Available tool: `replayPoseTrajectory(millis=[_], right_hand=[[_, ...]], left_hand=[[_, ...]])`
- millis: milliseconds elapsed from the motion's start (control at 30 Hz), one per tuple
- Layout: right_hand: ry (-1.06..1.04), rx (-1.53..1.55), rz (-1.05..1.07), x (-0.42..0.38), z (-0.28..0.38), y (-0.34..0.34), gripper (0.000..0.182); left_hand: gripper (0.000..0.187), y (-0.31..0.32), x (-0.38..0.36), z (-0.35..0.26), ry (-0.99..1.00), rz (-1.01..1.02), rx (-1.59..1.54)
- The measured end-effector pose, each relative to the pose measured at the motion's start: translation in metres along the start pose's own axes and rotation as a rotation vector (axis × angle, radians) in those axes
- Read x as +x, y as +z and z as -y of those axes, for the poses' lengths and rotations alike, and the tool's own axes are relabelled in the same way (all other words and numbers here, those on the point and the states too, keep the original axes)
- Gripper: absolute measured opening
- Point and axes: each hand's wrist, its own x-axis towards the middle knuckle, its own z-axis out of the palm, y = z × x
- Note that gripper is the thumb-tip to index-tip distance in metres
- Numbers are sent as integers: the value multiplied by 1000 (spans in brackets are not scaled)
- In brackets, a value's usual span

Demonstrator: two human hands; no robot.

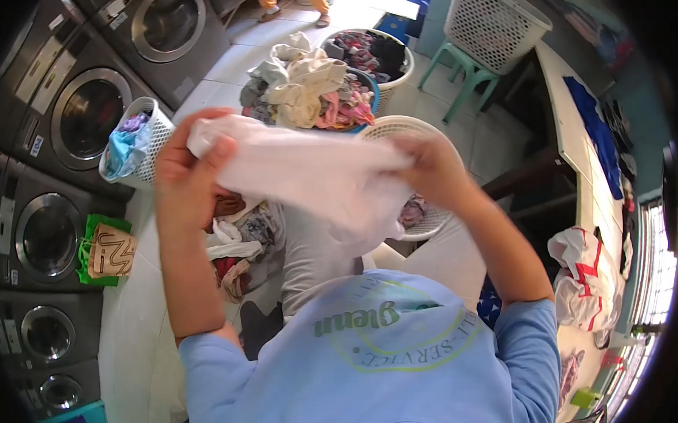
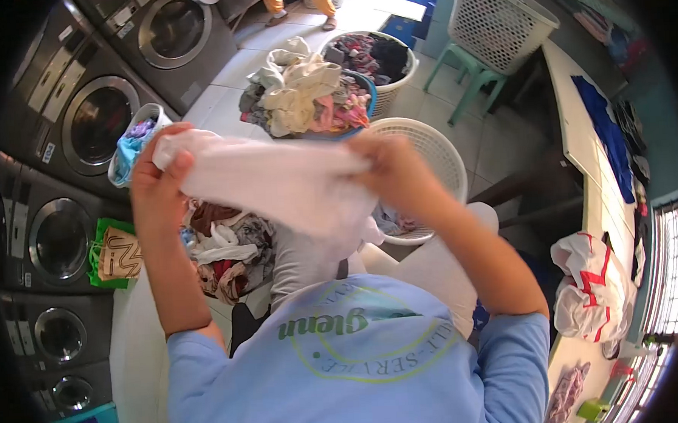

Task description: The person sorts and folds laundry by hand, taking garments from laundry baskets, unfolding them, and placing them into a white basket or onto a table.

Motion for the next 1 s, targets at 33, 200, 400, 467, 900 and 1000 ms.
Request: replayPoseTrajectory(millis=[33, 200, 400, 467, 900, 1000], right_hand=[[-48, -85, -19, 1, -2, -25, 19], [64, -134, 5, -20, 20, -55, 22], [-244, -477, -792, -49, -24, -91, 34], [-311, -409, -796, -56, -65, -76, 36], [704, 51, -574, -98, -155, -54, 42], [504, 162, -626, -102, -173, -73, 43]], left_hand=[[23, -7, 8, 5, 110, -144, 165], [11, -9, 5, 31, 160, 395, 668], [15, -5, 4, 34, -90, -27, 413], [16, -24, 7, 45, -87, -52, 360], [20, -235, -67, 235, -539, 130, 981], [22, -232, -131, 287, -383, 190, 1330]])
